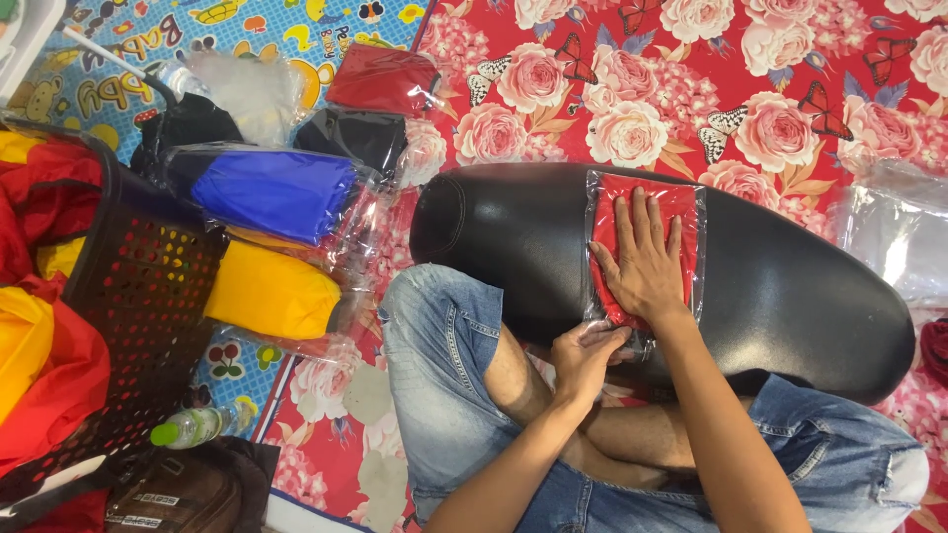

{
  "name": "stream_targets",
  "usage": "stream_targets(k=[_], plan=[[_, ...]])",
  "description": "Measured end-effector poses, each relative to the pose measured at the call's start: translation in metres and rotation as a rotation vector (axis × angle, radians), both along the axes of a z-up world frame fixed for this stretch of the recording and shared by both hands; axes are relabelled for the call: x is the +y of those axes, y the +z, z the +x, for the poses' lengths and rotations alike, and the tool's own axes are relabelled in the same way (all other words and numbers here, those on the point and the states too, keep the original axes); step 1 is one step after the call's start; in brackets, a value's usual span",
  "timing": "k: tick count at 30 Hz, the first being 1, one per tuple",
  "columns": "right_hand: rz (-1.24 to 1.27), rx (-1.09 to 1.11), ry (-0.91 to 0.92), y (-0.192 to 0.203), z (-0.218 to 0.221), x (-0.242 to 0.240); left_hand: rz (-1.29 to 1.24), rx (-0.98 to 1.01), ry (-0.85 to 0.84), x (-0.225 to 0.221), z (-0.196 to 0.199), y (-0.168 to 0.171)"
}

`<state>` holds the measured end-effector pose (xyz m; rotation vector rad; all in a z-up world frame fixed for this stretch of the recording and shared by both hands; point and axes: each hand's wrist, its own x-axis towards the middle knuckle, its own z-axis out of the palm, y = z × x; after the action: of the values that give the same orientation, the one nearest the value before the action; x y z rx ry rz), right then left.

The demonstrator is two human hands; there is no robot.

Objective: The person is folding red fabric covers and placing them into individual clear plastic bags, then inspecting a larger elasticated cover.

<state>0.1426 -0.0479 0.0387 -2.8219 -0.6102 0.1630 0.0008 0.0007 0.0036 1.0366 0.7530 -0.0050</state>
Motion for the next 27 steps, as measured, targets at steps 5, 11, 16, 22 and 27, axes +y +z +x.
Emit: stream_targets(k=[5,11,16,22,27], plan=[[-0.005,0.008,0.000,0.000,0.002,0.000,-0.029,-0.001,0.002,0.000,0.000,0.004],[-0.020,0.012,-0.006,0.002,0.000,0.001,-0.040,0.002,0.008,0.002,-0.001,0.008],[-0.012,-0.003,-0.020,0.002,-0.002,0.002,-0.033,-0.006,0.008,0.000,0.000,0.004],[-0.008,-0.033,-0.023,0.007,-0.006,0.002,0.108,0.021,-0.025,-0.003,0.002,-0.006],[-0.019,-0.029,-0.016,0.009,-0.006,0.002,0.023,0.015,-0.004,-0.001,0.002,-0.001]])
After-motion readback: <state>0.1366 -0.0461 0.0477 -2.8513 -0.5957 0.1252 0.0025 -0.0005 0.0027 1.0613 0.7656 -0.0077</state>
